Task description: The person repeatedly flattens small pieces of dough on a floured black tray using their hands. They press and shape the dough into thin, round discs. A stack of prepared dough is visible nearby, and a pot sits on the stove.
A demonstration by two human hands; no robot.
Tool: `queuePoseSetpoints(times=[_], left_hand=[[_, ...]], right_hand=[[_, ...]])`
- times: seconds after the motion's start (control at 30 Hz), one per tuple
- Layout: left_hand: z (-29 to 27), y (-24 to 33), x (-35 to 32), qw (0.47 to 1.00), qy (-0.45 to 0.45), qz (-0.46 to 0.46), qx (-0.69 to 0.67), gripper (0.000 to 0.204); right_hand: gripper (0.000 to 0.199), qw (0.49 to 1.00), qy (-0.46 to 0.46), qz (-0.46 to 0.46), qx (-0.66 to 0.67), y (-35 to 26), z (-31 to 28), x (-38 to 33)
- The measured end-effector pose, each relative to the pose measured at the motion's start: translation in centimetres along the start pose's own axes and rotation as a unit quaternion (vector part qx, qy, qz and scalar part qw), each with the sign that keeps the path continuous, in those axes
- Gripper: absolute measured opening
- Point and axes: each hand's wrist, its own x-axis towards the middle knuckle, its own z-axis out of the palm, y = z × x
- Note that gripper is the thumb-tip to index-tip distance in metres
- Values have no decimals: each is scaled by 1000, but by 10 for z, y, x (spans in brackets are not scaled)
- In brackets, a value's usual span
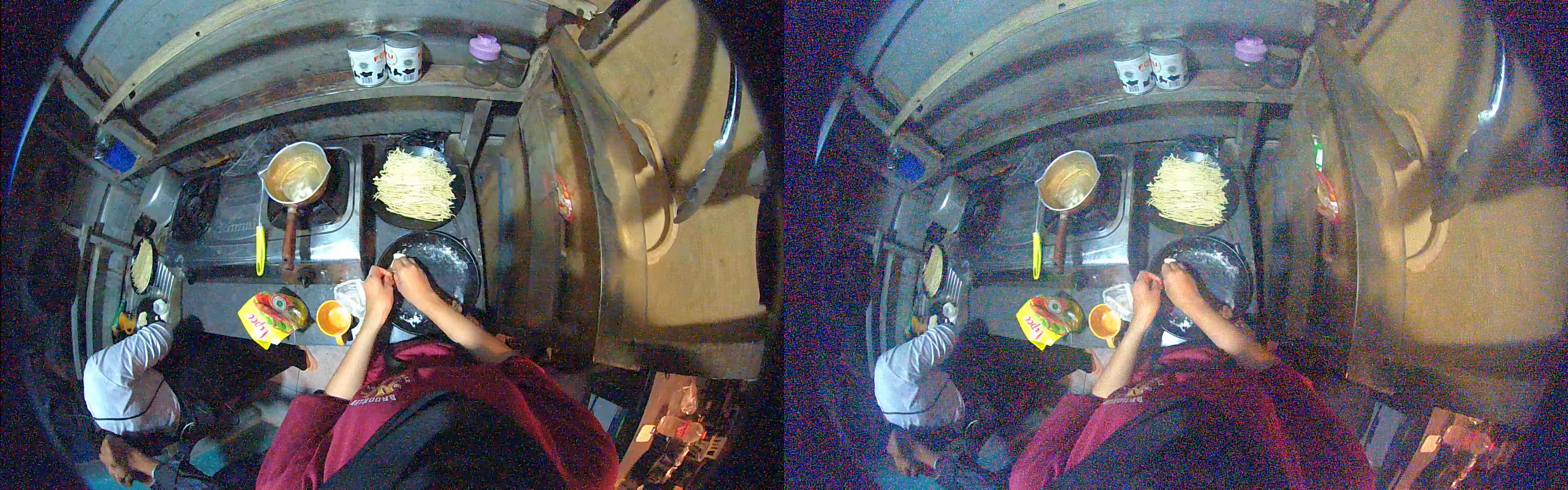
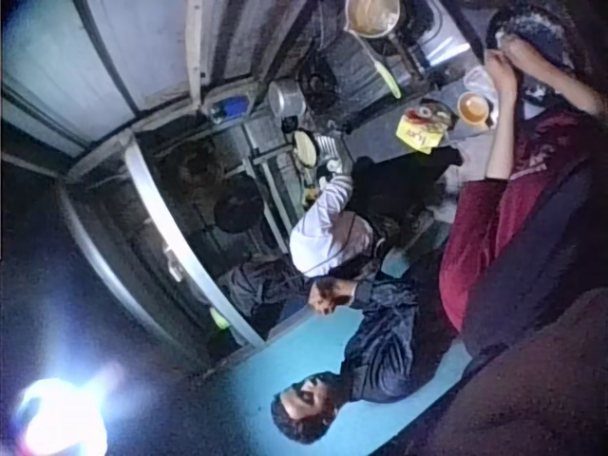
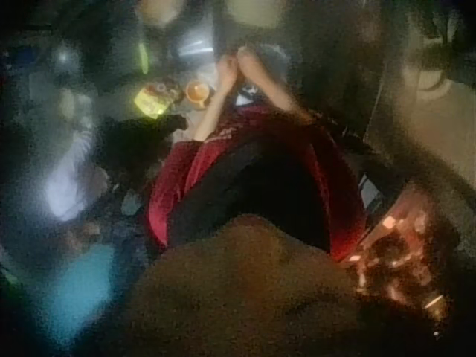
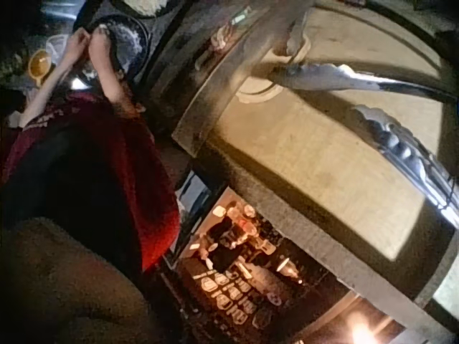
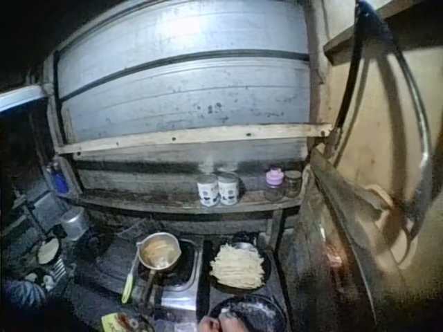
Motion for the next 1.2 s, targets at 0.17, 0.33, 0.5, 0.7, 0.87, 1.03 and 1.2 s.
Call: queuePoseSetpoints(times=[0.17,0.33,0.5,0.7,0.87,1.03,1.2], left_hand=[[-7,12,-5,989,5,-23,-148,5],[1,2,-7,974,-90,-54,-201,10],[25,-4,-17,849,-214,-236,-422,10],[42,-15,-23,844,-264,-241,-400,5],[45,-22,-27,833,-249,-288,-401,9],[45,-34,-33,815,-313,-290,-391,11],[55,-37,-39,889,-266,-208,-309,5]], right_hand=[[6,985,-20,36,167,25,13,2],[8,835,-30,174,522,37,-14,-21],[6,882,-46,70,463,43,-37,-62],[13,957,33,32,287,32,-57,-76],[18,947,-15,111,302,28,-60,-78],[12,977,-40,1,211,30,-62,-79],[8,989,-59,33,129,35,-60,-81]])
